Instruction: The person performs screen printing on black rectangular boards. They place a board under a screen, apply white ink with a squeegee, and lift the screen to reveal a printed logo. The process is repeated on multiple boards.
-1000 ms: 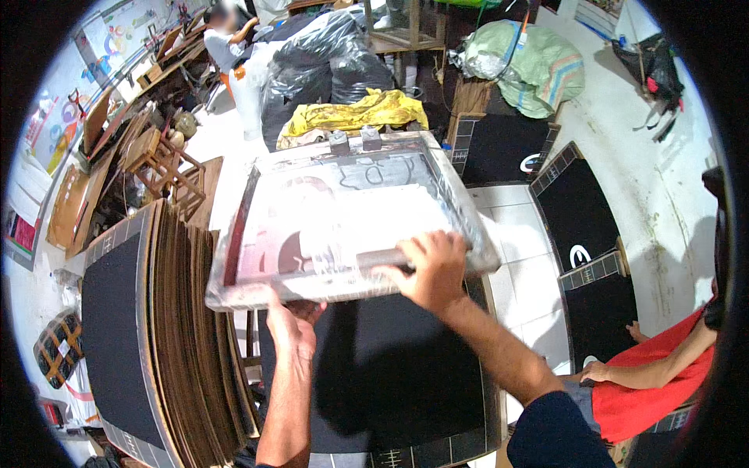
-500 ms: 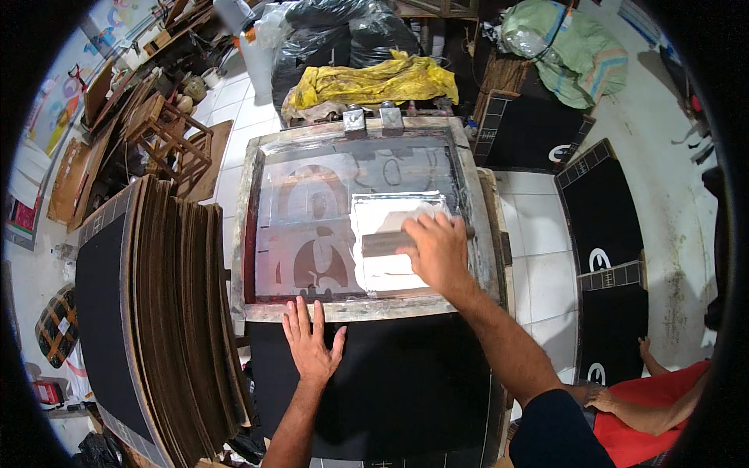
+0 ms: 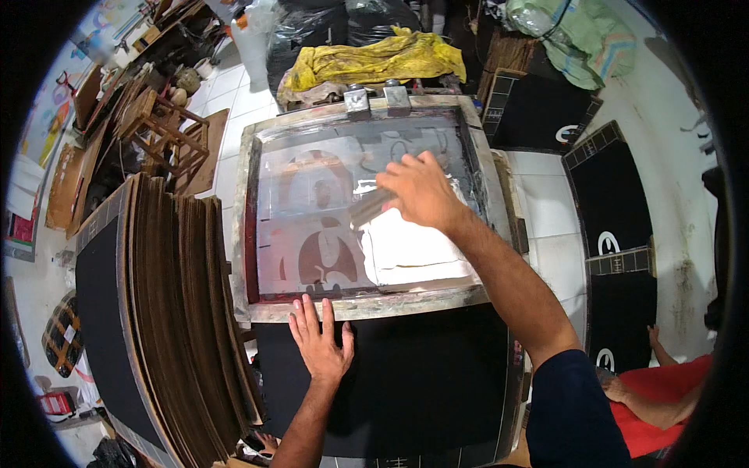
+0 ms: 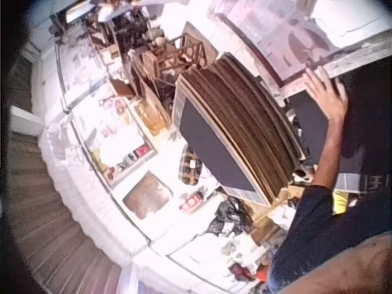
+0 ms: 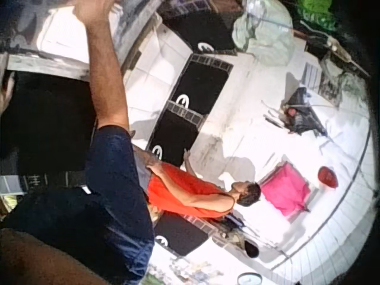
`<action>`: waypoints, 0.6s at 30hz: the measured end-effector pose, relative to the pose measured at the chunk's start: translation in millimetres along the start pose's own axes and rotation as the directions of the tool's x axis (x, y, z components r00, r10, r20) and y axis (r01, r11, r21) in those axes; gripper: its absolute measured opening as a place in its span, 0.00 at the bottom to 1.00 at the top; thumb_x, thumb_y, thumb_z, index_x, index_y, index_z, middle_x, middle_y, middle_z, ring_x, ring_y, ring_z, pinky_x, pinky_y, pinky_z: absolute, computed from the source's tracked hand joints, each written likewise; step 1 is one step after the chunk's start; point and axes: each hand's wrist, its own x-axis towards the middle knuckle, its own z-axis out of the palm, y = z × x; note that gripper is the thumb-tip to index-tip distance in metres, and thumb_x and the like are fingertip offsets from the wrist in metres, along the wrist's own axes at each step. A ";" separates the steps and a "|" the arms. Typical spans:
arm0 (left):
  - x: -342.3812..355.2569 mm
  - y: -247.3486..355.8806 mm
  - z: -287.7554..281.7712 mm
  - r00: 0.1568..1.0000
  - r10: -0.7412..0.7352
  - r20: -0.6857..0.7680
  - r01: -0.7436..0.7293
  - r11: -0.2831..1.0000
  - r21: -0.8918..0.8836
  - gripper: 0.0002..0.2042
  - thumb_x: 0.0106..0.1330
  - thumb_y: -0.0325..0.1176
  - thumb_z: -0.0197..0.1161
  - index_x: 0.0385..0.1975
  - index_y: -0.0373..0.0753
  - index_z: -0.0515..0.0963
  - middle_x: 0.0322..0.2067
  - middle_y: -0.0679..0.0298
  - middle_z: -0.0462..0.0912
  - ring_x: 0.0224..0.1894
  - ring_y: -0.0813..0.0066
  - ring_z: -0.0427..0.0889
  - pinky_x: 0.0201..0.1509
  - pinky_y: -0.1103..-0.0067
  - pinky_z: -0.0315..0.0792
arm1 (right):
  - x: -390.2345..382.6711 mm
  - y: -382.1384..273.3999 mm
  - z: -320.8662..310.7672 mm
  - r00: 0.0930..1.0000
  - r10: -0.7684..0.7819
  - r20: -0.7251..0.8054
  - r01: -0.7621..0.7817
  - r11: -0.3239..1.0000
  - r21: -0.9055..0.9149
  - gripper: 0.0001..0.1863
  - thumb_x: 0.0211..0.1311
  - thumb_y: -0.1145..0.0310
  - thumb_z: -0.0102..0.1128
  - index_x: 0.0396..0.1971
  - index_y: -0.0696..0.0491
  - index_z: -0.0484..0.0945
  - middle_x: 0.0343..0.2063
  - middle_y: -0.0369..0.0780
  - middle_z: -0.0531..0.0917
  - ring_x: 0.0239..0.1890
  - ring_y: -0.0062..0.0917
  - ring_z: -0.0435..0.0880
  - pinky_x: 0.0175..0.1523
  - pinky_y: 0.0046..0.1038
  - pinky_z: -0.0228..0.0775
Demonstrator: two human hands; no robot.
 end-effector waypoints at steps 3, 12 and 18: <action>-1.1 -1.3 -0.6 1.000 -0.008 0.029 0.008 1.000 0.014 0.34 0.65 0.39 0.66 0.72 0.39 0.66 0.76 0.41 0.57 0.79 0.40 0.52 0.79 0.48 0.47 | -21.7 -18.8 -5.4 0.986 -0.167 0.003 0.167 0.985 0.034 0.21 0.53 0.54 0.74 0.45 0.46 0.82 0.39 0.34 0.82 0.48 0.32 0.78 0.52 0.40 0.61; 0.0 -1.7 -1.7 1.000 0.021 -0.009 -0.022 0.999 -0.035 0.33 0.65 0.37 0.66 0.71 0.37 0.68 0.74 0.39 0.60 0.77 0.37 0.55 0.78 0.46 0.48 | -113.9 -59.3 -25.1 0.993 0.094 -0.065 -0.100 0.991 -0.094 0.07 0.58 0.68 0.66 0.37 0.43 0.82 0.33 0.33 0.82 0.42 0.30 0.81 0.55 0.41 0.66; 0.2 0.3 -1.6 1.000 0.029 -0.008 -0.029 0.999 -0.027 0.35 0.65 0.33 0.64 0.74 0.36 0.64 0.77 0.42 0.55 0.80 0.41 0.49 0.80 0.47 0.43 | -103.2 -61.0 1.6 0.963 0.145 -0.229 -0.167 0.983 -0.079 0.06 0.58 0.71 0.63 0.34 0.43 0.82 0.32 0.33 0.79 0.41 0.30 0.79 0.57 0.41 0.63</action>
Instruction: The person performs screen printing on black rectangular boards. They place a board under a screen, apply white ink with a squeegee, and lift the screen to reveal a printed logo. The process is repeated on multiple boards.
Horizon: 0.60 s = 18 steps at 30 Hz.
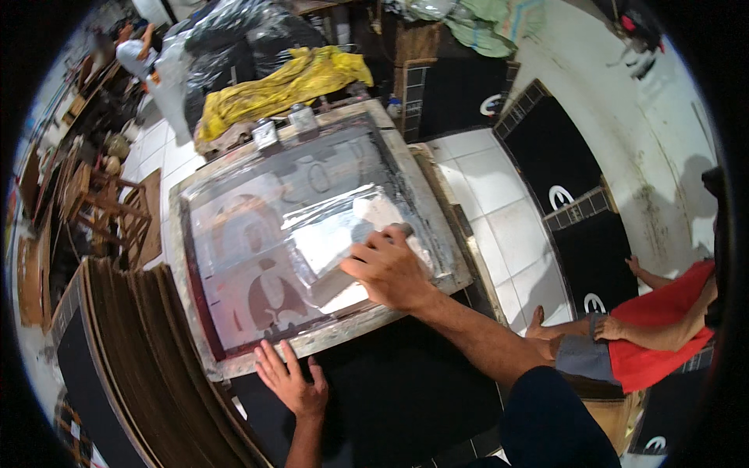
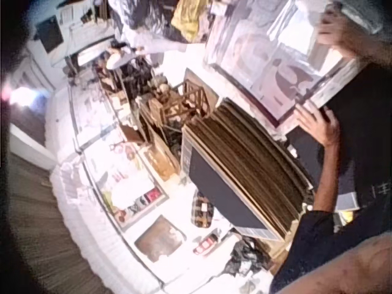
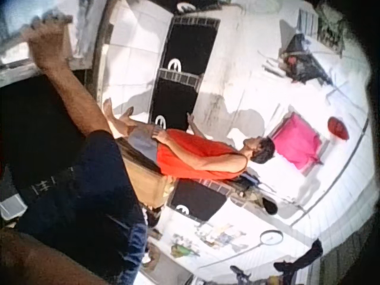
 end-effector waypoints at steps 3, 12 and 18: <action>0.3 -0.2 1.8 1.000 0.024 -0.006 -0.023 0.999 0.046 0.35 0.64 0.34 0.65 0.73 0.36 0.64 0.76 0.40 0.57 0.79 0.38 0.51 0.79 0.46 0.45 | 28.4 13.3 9.4 0.995 0.026 -0.097 -0.026 1.000 -0.005 0.04 0.59 0.71 0.62 0.32 0.45 0.83 0.31 0.33 0.79 0.42 0.29 0.79 0.57 0.41 0.63; -0.2 -2.0 1.6 1.000 0.027 0.000 -0.026 0.999 0.048 0.35 0.65 0.36 0.65 0.73 0.36 0.65 0.76 0.40 0.56 0.79 0.38 0.51 0.79 0.46 0.44 | 50.9 52.1 17.7 0.946 0.312 -0.083 -0.318 0.944 -0.084 0.17 0.52 0.60 0.76 0.41 0.47 0.81 0.36 0.36 0.80 0.43 0.34 0.78 0.50 0.40 0.64; 0.7 -2.1 0.6 1.000 0.007 -0.019 -0.007 1.000 0.000 0.35 0.63 0.35 0.67 0.72 0.36 0.66 0.75 0.39 0.58 0.78 0.38 0.52 0.79 0.46 0.45 | 8.1 -41.5 -18.2 0.902 0.433 0.003 -0.426 0.889 -0.171 0.14 0.50 0.67 0.75 0.37 0.47 0.82 0.33 0.36 0.80 0.40 0.34 0.78 0.47 0.40 0.63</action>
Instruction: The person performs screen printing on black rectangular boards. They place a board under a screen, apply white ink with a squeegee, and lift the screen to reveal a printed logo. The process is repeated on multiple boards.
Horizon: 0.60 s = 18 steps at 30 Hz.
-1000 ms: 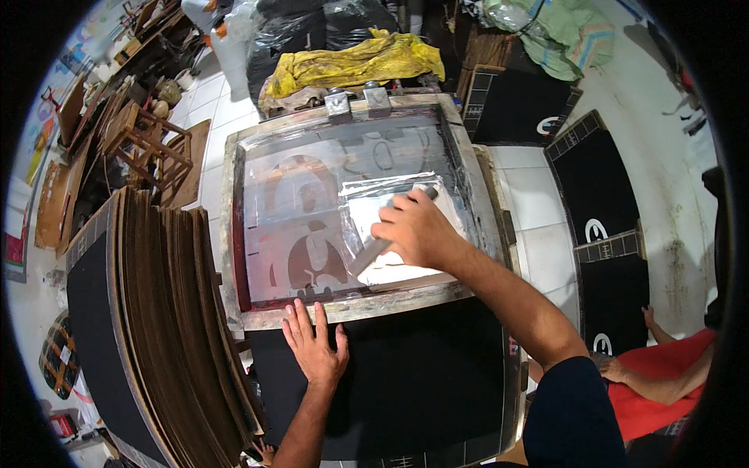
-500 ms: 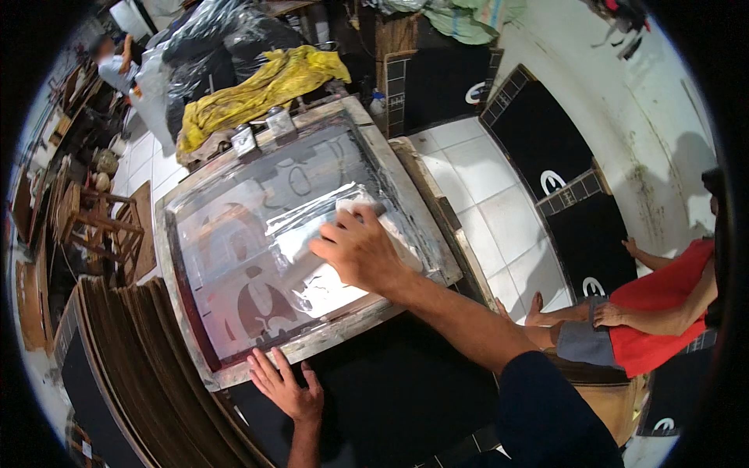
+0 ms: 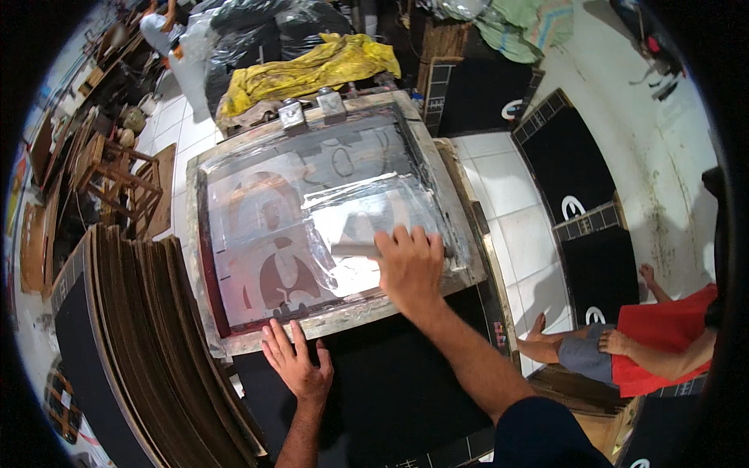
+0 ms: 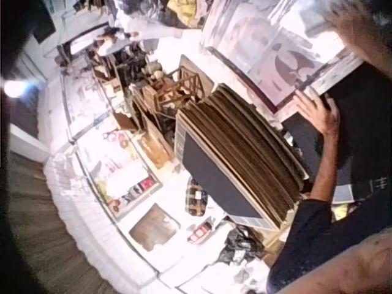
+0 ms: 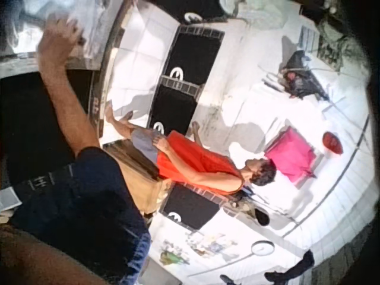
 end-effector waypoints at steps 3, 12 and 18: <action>0.0 0.3 -1.2 1.000 -0.014 0.005 0.014 1.000 -0.024 0.35 0.61 0.35 0.68 0.71 0.37 0.68 0.75 0.40 0.59 0.78 0.39 0.54 0.79 0.46 0.47 | -15.7 -6.5 -11.8 0.992 -0.091 0.087 0.089 0.995 0.034 0.13 0.50 0.71 0.73 0.37 0.47 0.81 0.32 0.35 0.78 0.40 0.33 0.78 0.47 0.40 0.63; 0.5 -0.3 -3.1 0.998 -0.050 0.038 0.052 0.998 -0.030 0.33 0.60 0.36 0.67 0.69 0.37 0.71 0.74 0.39 0.61 0.78 0.39 0.56 0.78 0.47 0.48 | 69.9 17.7 29.6 0.966 -0.235 0.104 0.222 0.967 0.125 0.14 0.52 0.67 0.72 0.39 0.48 0.81 0.33 0.37 0.78 0.41 0.35 0.77 0.50 0.40 0.62; -0.6 -1.4 -1.7 0.998 -0.043 0.042 0.044 0.998 -0.032 0.35 0.59 0.36 0.67 0.70 0.38 0.69 0.74 0.40 0.59 0.78 0.39 0.54 0.78 0.46 0.48 | 125.9 18.9 64.1 0.955 -0.295 0.006 0.294 0.954 0.058 0.18 0.52 0.62 0.77 0.41 0.47 0.80 0.35 0.36 0.80 0.43 0.34 0.79 0.49 0.41 0.63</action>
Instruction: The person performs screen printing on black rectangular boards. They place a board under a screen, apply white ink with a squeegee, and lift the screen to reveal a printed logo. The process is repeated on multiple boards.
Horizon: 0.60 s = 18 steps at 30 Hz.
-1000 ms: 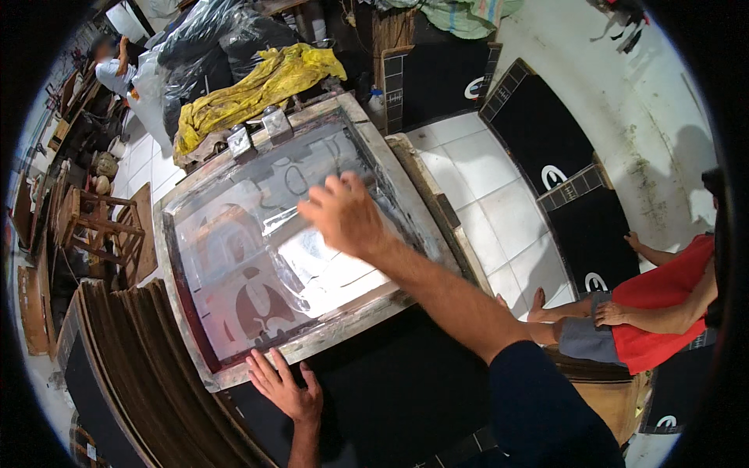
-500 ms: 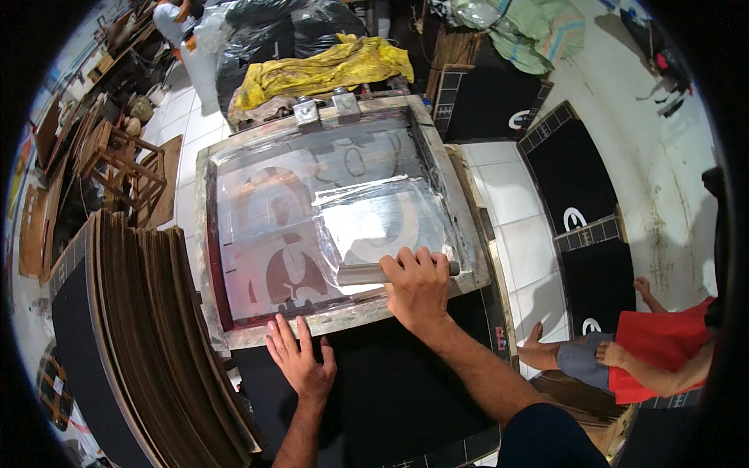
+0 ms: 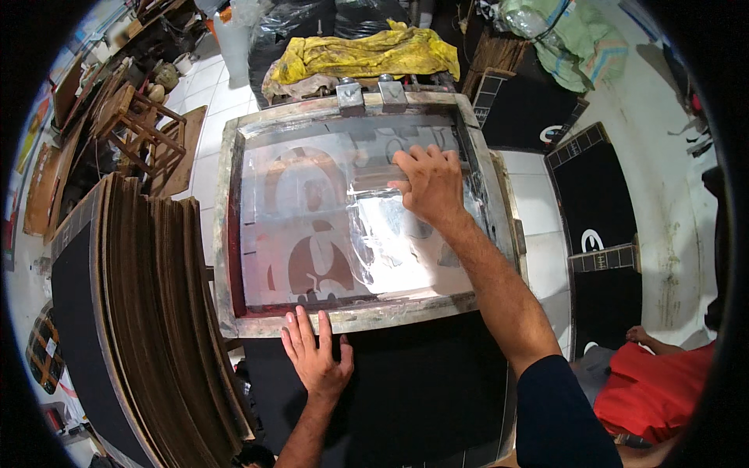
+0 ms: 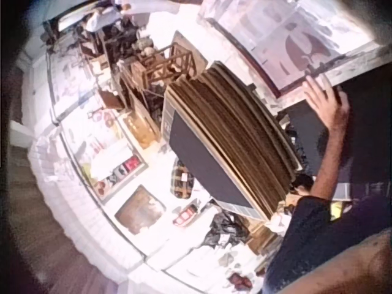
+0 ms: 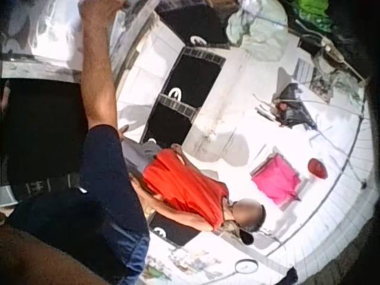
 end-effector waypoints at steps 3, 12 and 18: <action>-0.9 -0.3 0.3 1.000 0.005 0.013 -0.005 1.000 -0.017 0.37 0.59 0.34 0.67 0.72 0.38 0.66 0.76 0.40 0.56 0.79 0.39 0.52 0.79 0.45 0.45 | -36.2 -6.3 -14.0 0.998 -0.013 0.063 0.014 1.000 -0.015 0.18 0.48 0.66 0.77 0.40 0.46 0.81 0.36 0.36 0.81 0.43 0.34 0.79 0.49 0.41 0.64; 0.9 -0.7 -1.7 1.000 0.003 0.013 -0.003 0.999 -0.038 0.37 0.57 0.33 0.65 0.72 0.37 0.66 0.75 0.39 0.57 0.79 0.39 0.52 0.79 0.46 0.45 | -84.6 -26.0 -62.5 0.958 0.023 0.286 -0.045 0.997 0.068 0.21 0.46 0.70 0.72 0.44 0.47 0.82 0.38 0.38 0.82 0.45 0.34 0.80 0.51 0.41 0.65; 0.5 -0.5 -1.5 1.000 0.006 0.015 -0.006 1.000 -0.030 0.38 0.56 0.33 0.66 0.71 0.37 0.67 0.75 0.39 0.57 0.78 0.37 0.53 0.79 0.45 0.46 | 0.7 1.2 -6.7 1.000 0.021 -0.011 -0.021 1.000 0.015 0.17 0.51 0.64 0.76 0.41 0.47 0.81 0.36 0.36 0.80 0.44 0.34 0.78 0.50 0.40 0.64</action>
